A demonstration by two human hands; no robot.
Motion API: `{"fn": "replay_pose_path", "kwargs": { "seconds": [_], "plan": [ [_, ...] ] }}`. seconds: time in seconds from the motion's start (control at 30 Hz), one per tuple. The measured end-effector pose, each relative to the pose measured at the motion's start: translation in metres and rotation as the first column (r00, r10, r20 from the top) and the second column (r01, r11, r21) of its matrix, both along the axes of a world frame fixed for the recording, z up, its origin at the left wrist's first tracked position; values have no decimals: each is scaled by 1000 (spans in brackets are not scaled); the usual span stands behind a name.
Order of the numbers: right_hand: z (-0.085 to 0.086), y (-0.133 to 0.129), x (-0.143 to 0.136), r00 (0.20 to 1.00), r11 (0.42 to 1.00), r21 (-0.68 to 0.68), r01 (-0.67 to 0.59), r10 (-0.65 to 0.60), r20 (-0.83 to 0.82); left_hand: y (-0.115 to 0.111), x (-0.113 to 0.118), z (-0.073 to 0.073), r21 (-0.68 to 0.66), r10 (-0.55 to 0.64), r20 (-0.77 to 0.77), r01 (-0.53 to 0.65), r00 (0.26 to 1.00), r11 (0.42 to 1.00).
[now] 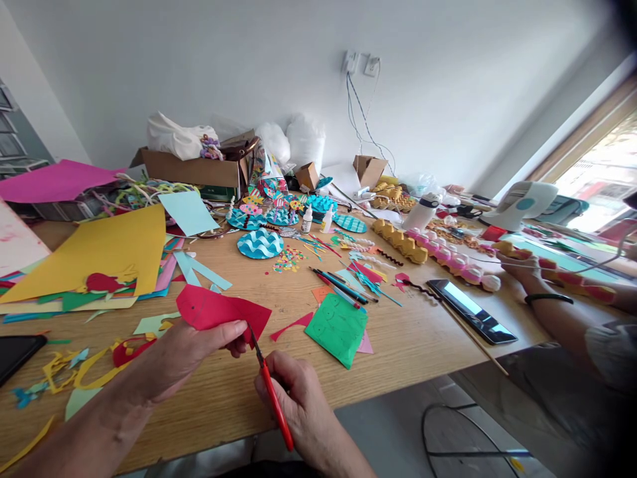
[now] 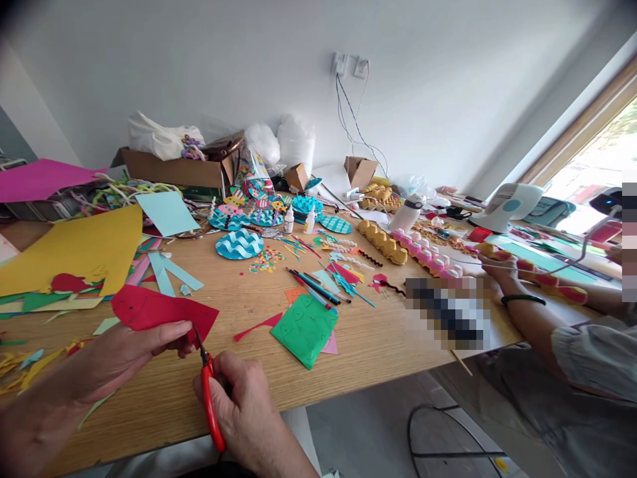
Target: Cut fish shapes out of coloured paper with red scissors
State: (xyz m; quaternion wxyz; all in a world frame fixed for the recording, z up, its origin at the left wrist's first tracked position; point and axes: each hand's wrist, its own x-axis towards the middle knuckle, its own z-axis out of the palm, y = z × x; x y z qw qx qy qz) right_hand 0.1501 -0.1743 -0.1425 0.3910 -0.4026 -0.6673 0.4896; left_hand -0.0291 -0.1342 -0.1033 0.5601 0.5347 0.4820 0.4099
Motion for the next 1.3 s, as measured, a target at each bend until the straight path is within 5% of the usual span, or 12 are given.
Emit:
{"fn": "replay_pose_path", "kwargs": {
  "seconds": [0.17,0.5,0.63,0.77,1.03,1.3],
  "plan": [
    [-2,1,3,999,999,37,11,-12,42,-2,2,3,-29,20,46,-19,999,999],
    [-2,5,8,995,1000,23,4,-7,99,-3,-7,18,-166,284,237,-249,929,954],
    [-9,6,4,988,993,-66,97,-104,-114,-3,3,12,-146,337,317,-305,887,941],
    [-5,12,-2,891,967,-137,215,-251,-377,-9,17,7,-199,369,344,-317,864,927],
    [11,24,-9,788,937,-304,170,-314,-529,-19,29,0,-187,277,332,-225,902,956],
    [30,35,8,902,974,-215,77,-160,-401,-11,-23,18,-157,71,168,-44,983,987]
  ]
}}
